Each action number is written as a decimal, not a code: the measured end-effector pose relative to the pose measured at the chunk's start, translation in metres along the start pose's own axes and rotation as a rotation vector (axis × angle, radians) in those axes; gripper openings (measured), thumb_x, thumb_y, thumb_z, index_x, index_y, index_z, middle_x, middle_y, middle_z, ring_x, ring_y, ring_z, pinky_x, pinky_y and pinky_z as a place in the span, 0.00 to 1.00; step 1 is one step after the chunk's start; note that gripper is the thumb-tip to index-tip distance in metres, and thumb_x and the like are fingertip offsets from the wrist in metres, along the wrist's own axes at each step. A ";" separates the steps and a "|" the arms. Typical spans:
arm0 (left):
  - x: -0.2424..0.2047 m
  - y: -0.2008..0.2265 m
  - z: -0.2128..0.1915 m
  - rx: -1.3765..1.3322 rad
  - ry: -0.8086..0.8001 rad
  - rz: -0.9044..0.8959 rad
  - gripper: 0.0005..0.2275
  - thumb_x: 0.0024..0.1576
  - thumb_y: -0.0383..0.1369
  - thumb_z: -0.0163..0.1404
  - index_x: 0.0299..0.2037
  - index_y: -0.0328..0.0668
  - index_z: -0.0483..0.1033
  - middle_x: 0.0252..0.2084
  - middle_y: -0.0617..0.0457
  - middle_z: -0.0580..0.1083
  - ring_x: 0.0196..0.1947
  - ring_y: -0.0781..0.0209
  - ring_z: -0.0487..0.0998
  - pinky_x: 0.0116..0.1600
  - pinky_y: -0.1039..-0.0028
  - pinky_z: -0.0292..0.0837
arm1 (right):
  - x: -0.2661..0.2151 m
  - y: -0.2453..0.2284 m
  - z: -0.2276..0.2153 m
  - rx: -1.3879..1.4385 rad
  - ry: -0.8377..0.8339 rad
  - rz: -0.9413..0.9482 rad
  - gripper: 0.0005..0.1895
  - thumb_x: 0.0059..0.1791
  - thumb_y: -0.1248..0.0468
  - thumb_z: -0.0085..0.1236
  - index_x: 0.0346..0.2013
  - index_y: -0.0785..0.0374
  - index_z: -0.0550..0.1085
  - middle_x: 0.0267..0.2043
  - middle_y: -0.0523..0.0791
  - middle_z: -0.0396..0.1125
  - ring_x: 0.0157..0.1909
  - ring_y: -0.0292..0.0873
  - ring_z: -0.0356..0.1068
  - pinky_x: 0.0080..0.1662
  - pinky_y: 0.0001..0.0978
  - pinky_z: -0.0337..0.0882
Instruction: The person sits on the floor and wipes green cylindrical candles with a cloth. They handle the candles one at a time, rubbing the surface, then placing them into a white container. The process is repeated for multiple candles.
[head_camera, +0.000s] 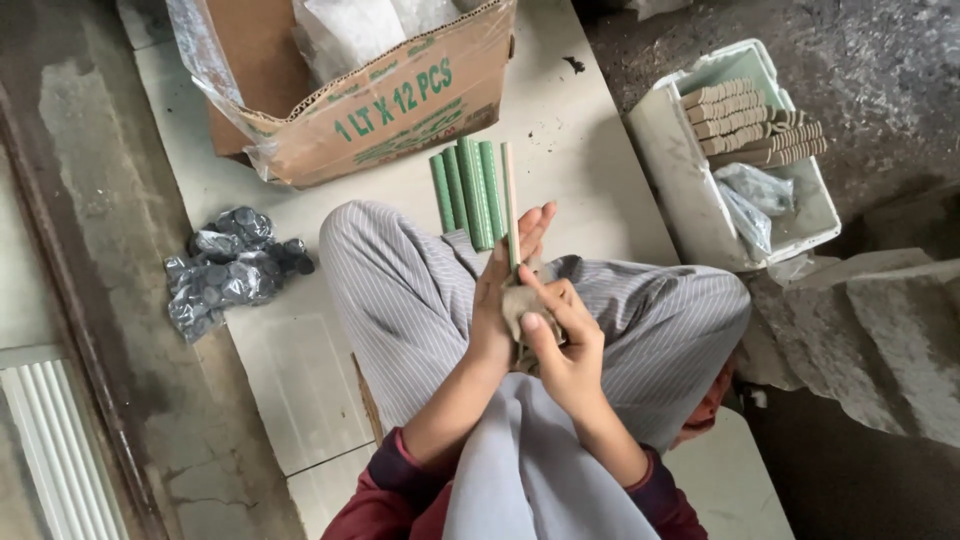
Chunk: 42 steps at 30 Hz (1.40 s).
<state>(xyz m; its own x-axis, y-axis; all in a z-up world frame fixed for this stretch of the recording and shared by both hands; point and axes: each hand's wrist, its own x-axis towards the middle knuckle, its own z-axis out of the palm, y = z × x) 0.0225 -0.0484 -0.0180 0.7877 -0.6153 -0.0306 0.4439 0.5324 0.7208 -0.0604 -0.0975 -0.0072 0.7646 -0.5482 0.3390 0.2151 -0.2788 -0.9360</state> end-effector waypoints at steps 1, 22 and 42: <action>-0.002 0.008 0.003 0.001 0.002 0.000 0.26 0.71 0.44 0.28 0.73 0.34 0.54 0.74 0.36 0.59 0.75 0.50 0.54 0.77 0.64 0.45 | 0.001 -0.007 0.003 0.002 -0.001 0.002 0.20 0.53 0.68 0.54 0.59 0.70 0.75 0.35 0.48 0.66 0.34 0.38 0.60 0.39 0.31 0.64; -0.002 0.013 -0.002 -0.391 -0.362 -0.090 0.43 0.62 0.47 0.50 0.79 0.57 0.29 0.79 0.35 0.43 0.76 0.49 0.52 0.78 0.60 0.44 | 0.094 -0.095 0.000 -0.475 0.015 -0.182 0.13 0.57 0.71 0.50 0.55 0.71 0.76 0.38 0.60 0.66 0.40 0.66 0.70 0.44 0.53 0.69; 0.038 0.026 -0.049 -0.421 -0.082 0.029 0.31 0.67 0.34 0.47 0.78 0.60 0.46 0.75 0.57 0.60 0.75 0.49 0.59 0.78 0.57 0.55 | -0.022 -0.017 -0.036 -0.069 -0.343 0.285 0.06 0.43 0.64 0.62 0.30 0.57 0.86 0.31 0.46 0.76 0.33 0.45 0.78 0.35 0.36 0.75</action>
<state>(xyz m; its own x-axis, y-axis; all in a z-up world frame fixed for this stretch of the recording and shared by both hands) 0.0853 -0.0298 -0.0341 0.7734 -0.6317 0.0531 0.5709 0.7305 0.3748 -0.1033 -0.1091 0.0047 0.9470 -0.3210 0.0063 -0.0656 -0.2128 -0.9749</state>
